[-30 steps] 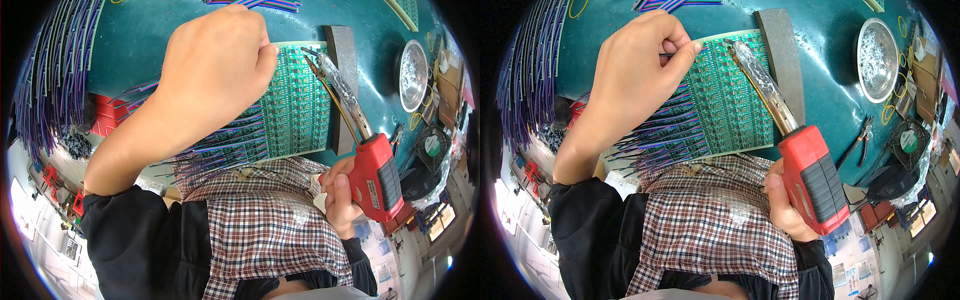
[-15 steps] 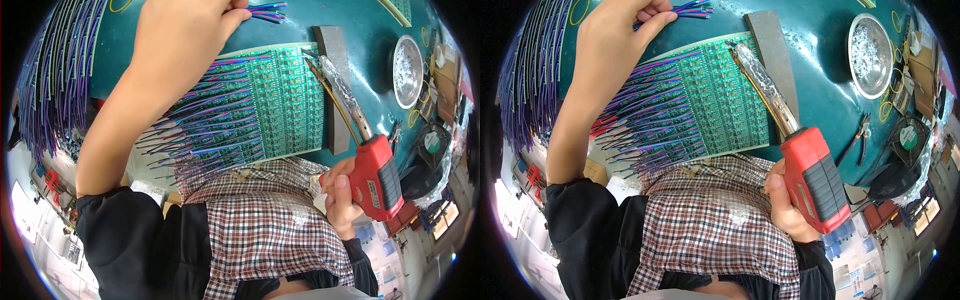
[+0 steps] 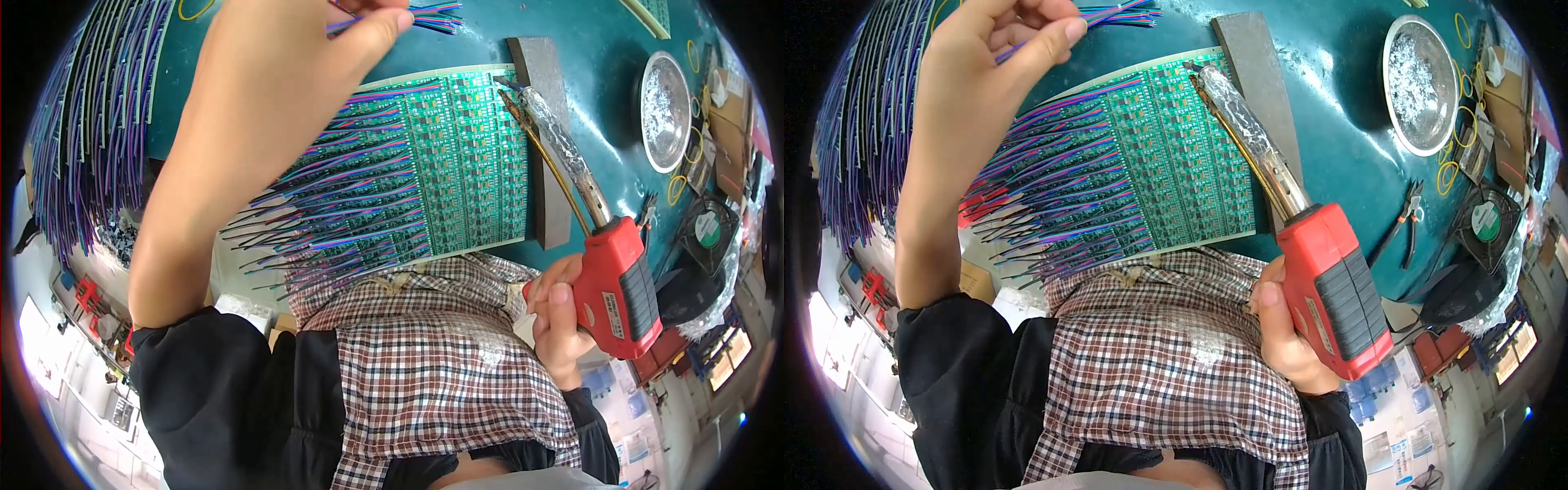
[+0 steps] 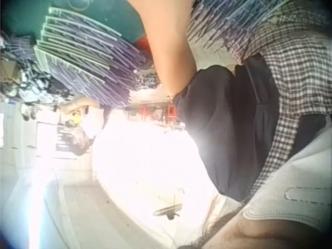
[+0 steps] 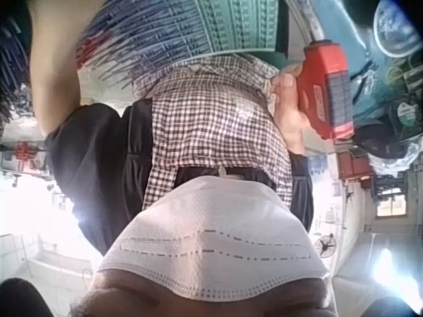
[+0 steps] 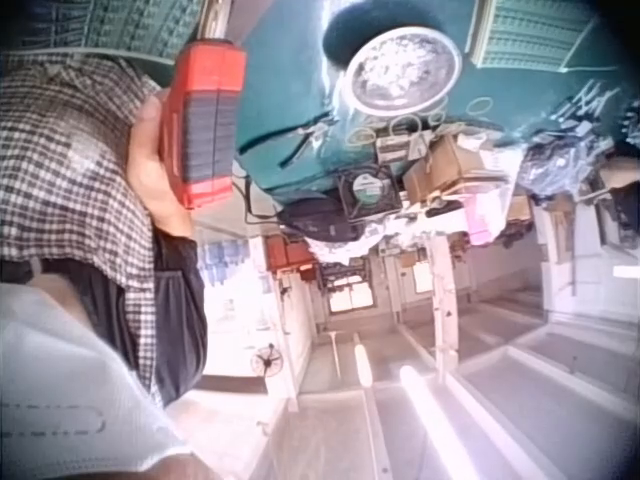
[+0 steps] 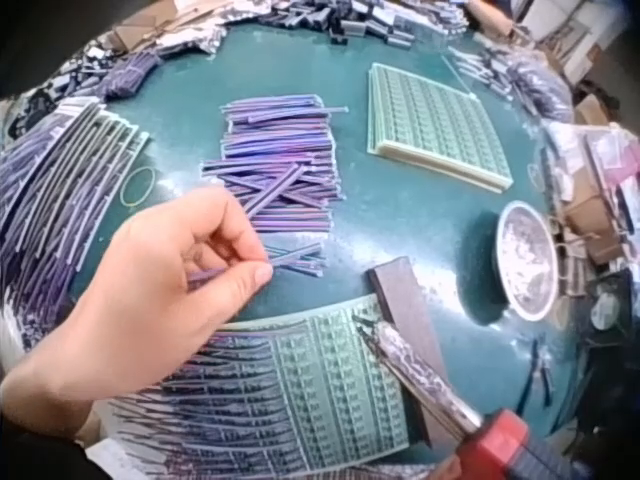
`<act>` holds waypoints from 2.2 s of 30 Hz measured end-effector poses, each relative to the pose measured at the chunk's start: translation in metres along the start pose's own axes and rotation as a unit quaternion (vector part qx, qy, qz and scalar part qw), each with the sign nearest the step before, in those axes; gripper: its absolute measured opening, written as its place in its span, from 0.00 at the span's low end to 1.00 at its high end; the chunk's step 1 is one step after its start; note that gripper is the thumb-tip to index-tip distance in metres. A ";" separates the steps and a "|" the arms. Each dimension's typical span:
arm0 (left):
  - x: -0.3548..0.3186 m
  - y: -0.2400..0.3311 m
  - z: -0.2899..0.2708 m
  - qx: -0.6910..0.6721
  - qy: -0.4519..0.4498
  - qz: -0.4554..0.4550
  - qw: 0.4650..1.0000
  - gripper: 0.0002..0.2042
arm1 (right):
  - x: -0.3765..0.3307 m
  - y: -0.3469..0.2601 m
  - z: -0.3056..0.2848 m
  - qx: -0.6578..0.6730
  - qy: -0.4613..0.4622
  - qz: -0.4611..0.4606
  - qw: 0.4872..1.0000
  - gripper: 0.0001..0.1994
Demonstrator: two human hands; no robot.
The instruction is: The person adjusts the tip of a soldering iron using pliers, then aligns wire ribbons onto a circuit board and solders them using the soldering iron.
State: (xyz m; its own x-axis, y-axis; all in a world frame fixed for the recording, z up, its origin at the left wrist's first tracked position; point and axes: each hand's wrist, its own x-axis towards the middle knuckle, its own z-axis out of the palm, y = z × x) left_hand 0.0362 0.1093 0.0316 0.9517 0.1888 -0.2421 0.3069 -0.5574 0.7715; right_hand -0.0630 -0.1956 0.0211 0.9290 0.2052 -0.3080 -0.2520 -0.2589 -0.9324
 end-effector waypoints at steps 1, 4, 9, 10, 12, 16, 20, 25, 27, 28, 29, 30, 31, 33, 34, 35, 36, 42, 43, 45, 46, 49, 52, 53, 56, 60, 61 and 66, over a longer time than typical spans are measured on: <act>-0.002 0.003 -0.001 -0.001 -0.031 0.001 1.000 0.04 | -0.001 0.001 0.000 0.003 0.001 0.000 1.000 0.07; -0.010 0.009 0.002 -0.016 -0.079 -0.020 0.997 0.04 | -0.001 0.001 -0.001 0.001 0.003 0.002 1.000 0.07; -0.017 0.013 0.003 0.048 -0.067 -0.011 0.997 0.05 | -0.001 0.001 -0.002 -0.001 0.001 -0.005 1.000 0.07; -0.019 0.007 0.007 0.048 -0.067 -0.011 0.997 0.05 | -0.001 0.001 -0.002 0.000 -0.001 -0.006 1.000 0.07; -0.026 -0.015 0.021 0.010 -0.032 0.079 0.996 0.04 | -0.001 0.001 -0.002 0.001 -0.002 -0.005 1.000 0.07; -0.028 -0.029 0.028 0.014 -0.022 0.157 0.987 0.04 | -0.002 0.003 -0.003 -0.009 -0.007 -0.004 1.000 0.07; -0.031 -0.027 0.027 0.064 -0.037 0.110 0.991 0.06 | -0.003 0.003 -0.005 -0.019 -0.019 0.001 1.000 0.08; -0.028 -0.028 0.025 0.173 -0.020 0.181 0.968 0.07 | -0.003 0.003 -0.003 -0.009 -0.014 0.010 1.000 0.08; -0.026 -0.024 0.026 0.192 0.007 0.184 0.964 0.08 | -0.005 0.005 -0.003 -0.017 -0.013 0.007 1.000 0.08; -0.027 -0.025 0.028 0.194 0.008 0.183 0.964 0.08 | -0.006 0.006 -0.003 -0.024 -0.013 0.003 1.000 0.08; -0.028 -0.028 0.032 0.169 0.004 0.162 0.972 0.09 | -0.005 0.008 -0.004 -0.023 -0.014 0.003 1.000 0.08; -0.029 -0.029 0.034 0.143 -0.001 0.142 0.979 0.10 | -0.005 0.009 -0.006 -0.044 -0.028 -0.014 0.999 0.08; -0.029 -0.030 0.036 0.143 -0.001 0.141 0.980 0.10 | -0.004 0.010 -0.007 -0.065 -0.041 -0.032 0.997 0.09; -0.030 -0.031 0.040 0.136 0.007 0.117 0.984 0.12 | -0.008 0.007 -0.005 -0.087 -0.037 -0.012 0.995 0.10; -0.030 -0.032 0.042 0.136 0.006 0.117 0.984 0.12 | -0.010 0.006 -0.005 -0.109 -0.033 0.008 0.993 0.12; -0.029 -0.034 0.043 0.136 0.013 0.120 0.983 0.12 | -0.009 0.006 -0.005 -0.110 -0.033 0.009 0.993 0.12; -0.029 -0.035 0.044 0.138 0.020 0.123 0.983 0.12 | -0.006 0.006 -0.004 -0.103 -0.040 0.007 0.994 0.13; -0.029 -0.035 0.045 0.133 0.032 0.128 0.982 0.12 | -0.005 0.010 -0.001 -0.081 -0.055 0.011 0.995 0.12; -0.029 -0.035 0.045 0.133 0.032 0.128 0.982 0.12 | -0.005 0.010 -0.001 -0.090 -0.057 0.008 0.994 0.11; -0.029 -0.036 0.045 0.130 0.032 0.122 0.984 0.12 | -0.003 0.009 -0.001 -0.088 -0.066 0.015 0.994 0.09; -0.029 -0.036 0.045 0.130 0.032 0.121 0.984 0.12 | -0.002 0.008 -0.001 -0.086 -0.074 0.021 0.993 0.08; -0.028 -0.035 0.046 0.129 0.032 0.119 0.984 0.12 | -0.002 0.009 0.002 -0.075 -0.055 0.033 0.995 0.06; -0.027 -0.035 0.047 0.134 0.035 0.124 0.983 0.12 | -0.002 0.010 0.002 -0.087 -0.061 0.032 0.994 0.07; -0.027 -0.036 0.047 0.135 0.036 0.128 0.982 0.12 | -0.002 0.009 0.001 -0.087 -0.061 0.032 0.994 0.07; -0.027 -0.037 0.048 0.135 0.039 0.131 0.981 0.12 | -0.002 0.007 -0.003 -0.104 -0.082 0.045 0.990 0.08; -0.027 -0.037 0.048 0.135 0.043 0.131 0.981 0.13 | -0.003 0.004 -0.005 -0.086 -0.051 0.086 0.991 0.09; -0.027 -0.037 0.049 0.135 0.044 0.130 0.981 0.13 | -0.002 0.003 -0.005 -0.081 -0.054 0.082 0.992 0.09; -0.027 -0.038 0.049 0.138 0.047 0.136 0.980 0.13 | -0.006 0.002 0.001 -0.087 -0.044 0.064 0.993 0.08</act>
State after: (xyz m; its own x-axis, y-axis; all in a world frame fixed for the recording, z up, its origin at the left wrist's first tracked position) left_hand -0.0004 0.0858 -0.0202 0.9974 0.0698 0.0150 0.0463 -0.7918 0.6091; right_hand -0.0691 -0.1969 0.0207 0.8628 0.2395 -0.4452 -0.3095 -0.4460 -0.8398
